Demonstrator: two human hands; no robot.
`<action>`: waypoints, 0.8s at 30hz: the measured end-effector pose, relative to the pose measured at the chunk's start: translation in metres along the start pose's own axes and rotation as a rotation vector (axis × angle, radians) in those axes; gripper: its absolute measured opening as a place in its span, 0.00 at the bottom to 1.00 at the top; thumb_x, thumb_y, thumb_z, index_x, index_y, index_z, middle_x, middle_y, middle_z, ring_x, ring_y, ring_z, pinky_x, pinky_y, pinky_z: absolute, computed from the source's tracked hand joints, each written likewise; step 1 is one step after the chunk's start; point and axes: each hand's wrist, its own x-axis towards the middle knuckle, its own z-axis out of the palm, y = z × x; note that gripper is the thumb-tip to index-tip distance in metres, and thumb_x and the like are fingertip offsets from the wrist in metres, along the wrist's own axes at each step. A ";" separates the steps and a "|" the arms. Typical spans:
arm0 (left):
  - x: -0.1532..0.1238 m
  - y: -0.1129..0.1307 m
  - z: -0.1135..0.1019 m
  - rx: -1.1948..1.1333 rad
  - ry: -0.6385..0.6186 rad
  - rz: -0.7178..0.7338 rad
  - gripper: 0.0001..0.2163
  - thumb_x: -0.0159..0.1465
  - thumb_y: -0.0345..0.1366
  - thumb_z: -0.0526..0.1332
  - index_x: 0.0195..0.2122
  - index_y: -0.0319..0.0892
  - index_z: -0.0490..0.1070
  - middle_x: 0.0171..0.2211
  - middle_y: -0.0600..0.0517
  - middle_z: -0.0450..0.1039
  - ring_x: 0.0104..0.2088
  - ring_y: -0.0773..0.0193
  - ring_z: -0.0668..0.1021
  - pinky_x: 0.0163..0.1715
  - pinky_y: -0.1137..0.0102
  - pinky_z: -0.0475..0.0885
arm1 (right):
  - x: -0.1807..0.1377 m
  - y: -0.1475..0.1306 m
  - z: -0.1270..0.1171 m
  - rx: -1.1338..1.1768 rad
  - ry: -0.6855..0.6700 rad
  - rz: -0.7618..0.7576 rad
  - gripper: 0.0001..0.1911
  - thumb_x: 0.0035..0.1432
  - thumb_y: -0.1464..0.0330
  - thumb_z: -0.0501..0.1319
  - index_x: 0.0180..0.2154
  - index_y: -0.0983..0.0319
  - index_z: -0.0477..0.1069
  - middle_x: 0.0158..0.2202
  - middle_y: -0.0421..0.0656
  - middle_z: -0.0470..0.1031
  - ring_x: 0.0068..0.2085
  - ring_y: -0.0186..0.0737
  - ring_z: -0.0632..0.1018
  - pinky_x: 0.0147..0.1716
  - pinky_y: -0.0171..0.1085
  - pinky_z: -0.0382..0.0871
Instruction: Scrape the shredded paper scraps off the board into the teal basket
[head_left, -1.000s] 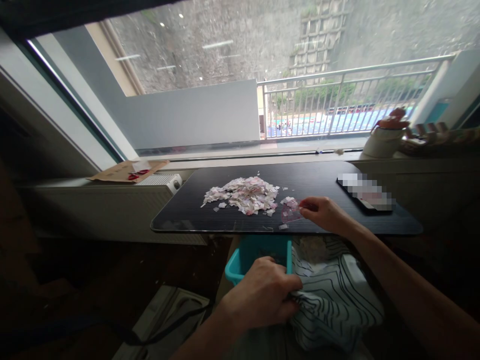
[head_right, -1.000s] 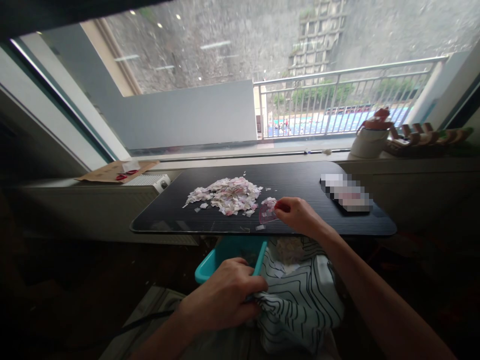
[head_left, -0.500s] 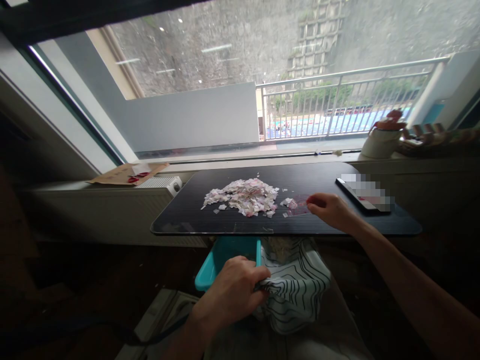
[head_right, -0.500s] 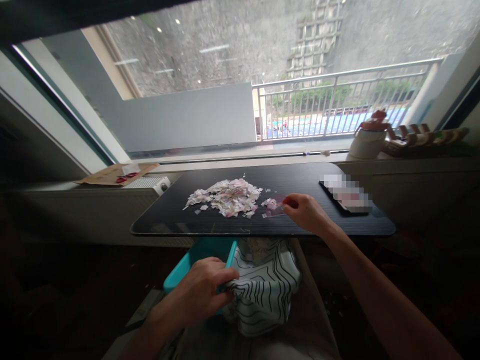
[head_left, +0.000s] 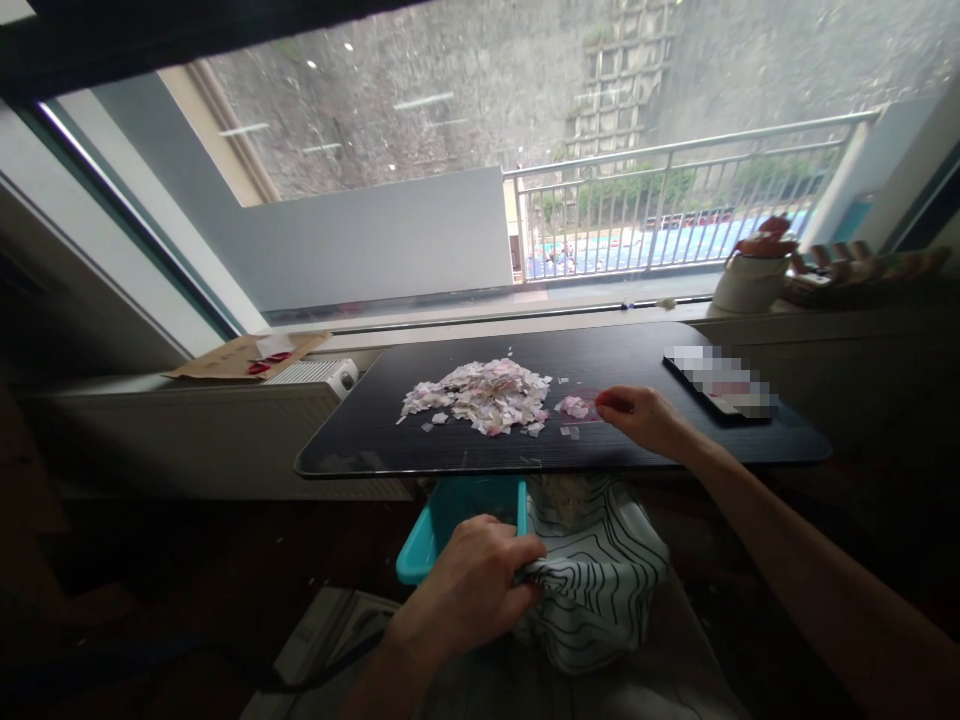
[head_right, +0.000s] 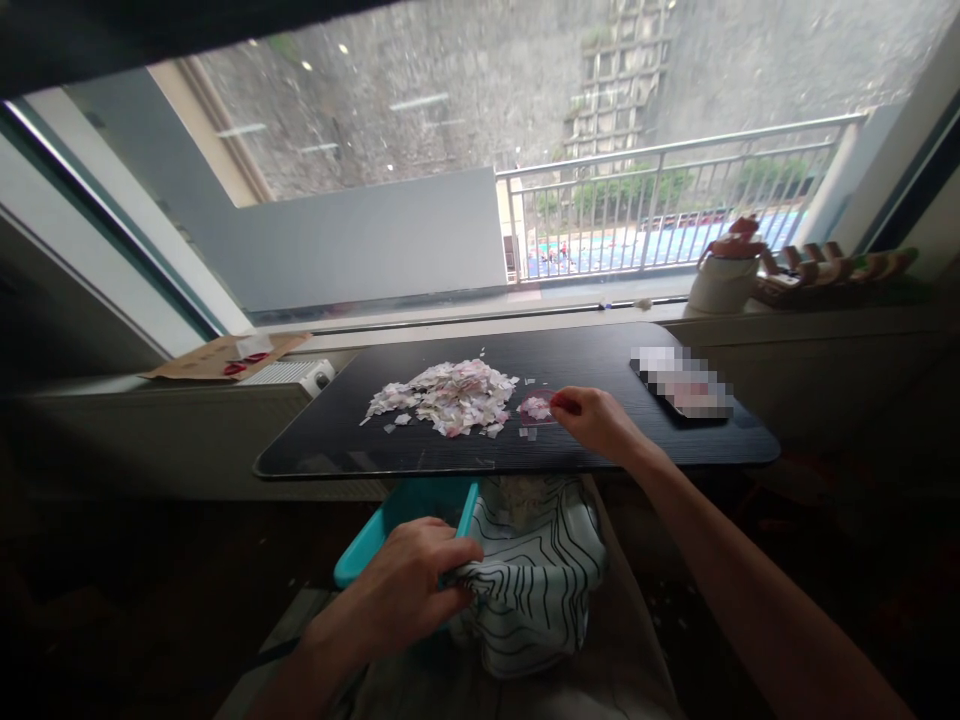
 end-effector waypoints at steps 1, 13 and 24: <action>0.000 0.000 0.000 -0.006 0.003 0.000 0.01 0.59 0.34 0.60 0.31 0.44 0.69 0.26 0.55 0.70 0.31 0.62 0.72 0.33 0.70 0.59 | 0.000 0.002 0.000 0.027 -0.037 0.005 0.12 0.53 0.61 0.57 0.32 0.62 0.74 0.26 0.40 0.75 0.29 0.36 0.73 0.31 0.34 0.65; 0.003 0.000 0.000 -0.006 0.006 -0.006 0.02 0.59 0.34 0.60 0.30 0.44 0.69 0.25 0.55 0.70 0.29 0.62 0.72 0.33 0.70 0.59 | -0.009 0.017 -0.012 0.131 -0.140 0.035 0.15 0.51 0.59 0.58 0.33 0.64 0.74 0.26 0.41 0.73 0.29 0.36 0.71 0.31 0.36 0.66; 0.005 0.002 -0.001 0.001 -0.003 0.001 0.02 0.60 0.35 0.59 0.31 0.44 0.70 0.26 0.55 0.71 0.30 0.62 0.72 0.33 0.70 0.59 | -0.017 0.014 -0.016 0.202 -0.192 0.053 0.16 0.49 0.58 0.60 0.32 0.64 0.75 0.26 0.41 0.73 0.29 0.36 0.71 0.30 0.35 0.66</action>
